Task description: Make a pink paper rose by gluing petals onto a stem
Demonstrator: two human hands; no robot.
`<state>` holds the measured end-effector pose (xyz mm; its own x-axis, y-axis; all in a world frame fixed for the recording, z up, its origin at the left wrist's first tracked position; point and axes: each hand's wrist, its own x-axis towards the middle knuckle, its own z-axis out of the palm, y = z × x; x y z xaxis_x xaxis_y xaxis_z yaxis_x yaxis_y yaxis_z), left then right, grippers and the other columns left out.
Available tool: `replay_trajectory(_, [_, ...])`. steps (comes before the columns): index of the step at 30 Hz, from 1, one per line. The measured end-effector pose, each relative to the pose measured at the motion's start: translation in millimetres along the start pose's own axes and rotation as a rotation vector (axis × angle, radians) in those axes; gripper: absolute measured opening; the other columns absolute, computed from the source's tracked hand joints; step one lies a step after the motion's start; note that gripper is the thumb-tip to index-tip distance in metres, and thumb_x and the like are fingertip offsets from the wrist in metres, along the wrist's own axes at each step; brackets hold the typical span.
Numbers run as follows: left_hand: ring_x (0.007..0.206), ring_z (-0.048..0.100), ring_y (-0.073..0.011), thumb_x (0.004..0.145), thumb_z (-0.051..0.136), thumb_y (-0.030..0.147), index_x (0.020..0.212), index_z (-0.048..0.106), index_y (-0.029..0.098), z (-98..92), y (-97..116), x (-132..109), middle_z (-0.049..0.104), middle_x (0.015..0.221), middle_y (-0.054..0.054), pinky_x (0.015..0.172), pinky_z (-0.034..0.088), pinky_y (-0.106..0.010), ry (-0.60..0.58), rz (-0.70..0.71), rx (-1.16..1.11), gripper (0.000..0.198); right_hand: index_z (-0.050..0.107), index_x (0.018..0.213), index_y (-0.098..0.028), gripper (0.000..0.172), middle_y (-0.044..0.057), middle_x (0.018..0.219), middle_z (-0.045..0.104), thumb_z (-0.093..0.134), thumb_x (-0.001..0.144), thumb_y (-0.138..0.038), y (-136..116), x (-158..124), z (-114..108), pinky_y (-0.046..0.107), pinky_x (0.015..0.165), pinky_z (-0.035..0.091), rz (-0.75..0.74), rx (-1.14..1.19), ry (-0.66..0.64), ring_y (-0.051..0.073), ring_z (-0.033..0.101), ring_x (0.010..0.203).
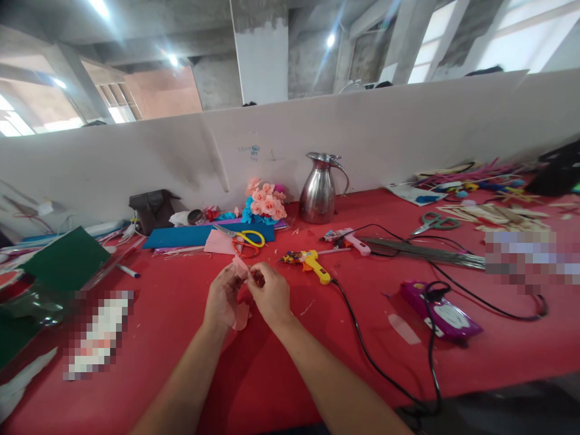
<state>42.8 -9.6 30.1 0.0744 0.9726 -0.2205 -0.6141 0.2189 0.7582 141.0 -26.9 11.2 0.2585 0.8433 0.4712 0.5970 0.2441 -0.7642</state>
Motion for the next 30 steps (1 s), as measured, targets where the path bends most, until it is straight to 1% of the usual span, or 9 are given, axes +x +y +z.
replay_trajectory(3, [0.061, 0.058, -0.0101, 0.053, 0.072, 0.02, 0.082, 0.06, 0.017, 0.7, -0.1, 0.2, 0.063, 0.069, 0.0, 0.061, 0.043, -0.021, 0.015, 0.015, 0.007, 0.031, 0.057, 0.076, -0.02, 0.009, 0.0, 0.067, 0.063, 0.051, 0.077, -0.027, 0.1, -0.4, 0.8, 0.022, 0.056, 0.043, 0.02, 0.053, -0.01, 0.013, 0.057, 0.058])
replay_trajectory(9, [0.059, 0.059, -0.0088, 0.051, 0.075, 0.016, 0.09, 0.059, 0.017, -3.1, -2.2, 3.2, 0.065, 0.069, 0.001, 0.063, 0.043, -0.021, 0.01, 0.029, 0.023, 0.042, 0.057, 0.079, -0.022, 0.009, 0.0, 0.067, 0.063, 0.051, 0.078, -0.028, -0.3, -2.2, 2.2, 0.022, 0.055, 0.044, 0.025, 0.043, -0.024, 0.014, 0.059, 0.06])
replay_trajectory(15, [0.062, 0.061, -0.0103, 0.054, 0.074, 0.014, 0.094, 0.057, 0.018, -5.4, -1.9, 5.3, 0.066, 0.07, 0.0, 0.066, 0.044, -0.022, 0.032, 0.029, 0.046, 0.044, 0.057, 0.079, -0.021, 0.011, -0.001, 0.068, 0.064, 0.051, 0.08, -0.03, -0.5, -3.9, 2.5, 0.022, 0.056, 0.044, 0.042, 0.07, -0.065, 0.013, 0.061, 0.061])
replay_trajectory(19, [0.064, 0.062, -0.0107, 0.053, 0.074, 0.013, 0.095, 0.056, 0.018, -6.1, -1.3, 7.2, 0.067, 0.072, -0.001, 0.068, 0.045, -0.022, 0.01, 0.037, 0.018, 0.046, 0.058, 0.082, -0.02, 0.015, 0.0, 0.069, 0.065, 0.051, 0.081, -0.033, -0.1, -4.2, 3.7, 0.022, 0.056, 0.045, 0.057, 0.131, -0.072, 0.013, 0.061, 0.059])
replay_trajectory(21, [0.064, 0.062, -0.0102, 0.052, 0.074, 0.013, 0.095, 0.055, 0.018, -6.6, -1.9, 7.8, 0.067, 0.071, 0.0, 0.067, 0.045, -0.022, 0.003, 0.042, 0.017, 0.048, 0.058, 0.08, -0.02, 0.014, 0.0, 0.069, 0.065, 0.051, 0.081, -0.032, -0.3, -4.1, 4.3, 0.022, 0.055, 0.045, 0.061, 0.149, -0.058, 0.013, 0.06, 0.058])
replay_trajectory(26, [0.056, 0.058, -0.0082, 0.053, 0.074, 0.016, 0.097, 0.055, 0.017, -4.1, -3.2, 3.5, 0.063, 0.064, 0.002, 0.057, 0.042, -0.019, 0.017, 0.044, 0.045, 0.047, 0.058, 0.077, -0.02, 0.014, 0.001, 0.066, 0.065, 0.051, 0.08, -0.032, -1.7, -3.5, 3.4, 0.022, 0.054, 0.044, 0.049, 0.125, 0.004, 0.014, 0.06, 0.059])
replay_trajectory(30, [0.058, 0.058, -0.0082, 0.053, 0.074, 0.015, 0.094, 0.054, 0.017, -1.0, -2.8, -0.4, 0.062, 0.065, 0.003, 0.06, 0.043, -0.019, 0.008, 0.061, 0.018, 0.046, 0.058, 0.076, -0.021, 0.013, 0.0, 0.065, 0.064, 0.051, 0.08, -0.031, -2.0, -4.4, 2.6, 0.022, 0.053, 0.043, 0.051, 0.082, 0.019, 0.014, 0.06, 0.059])
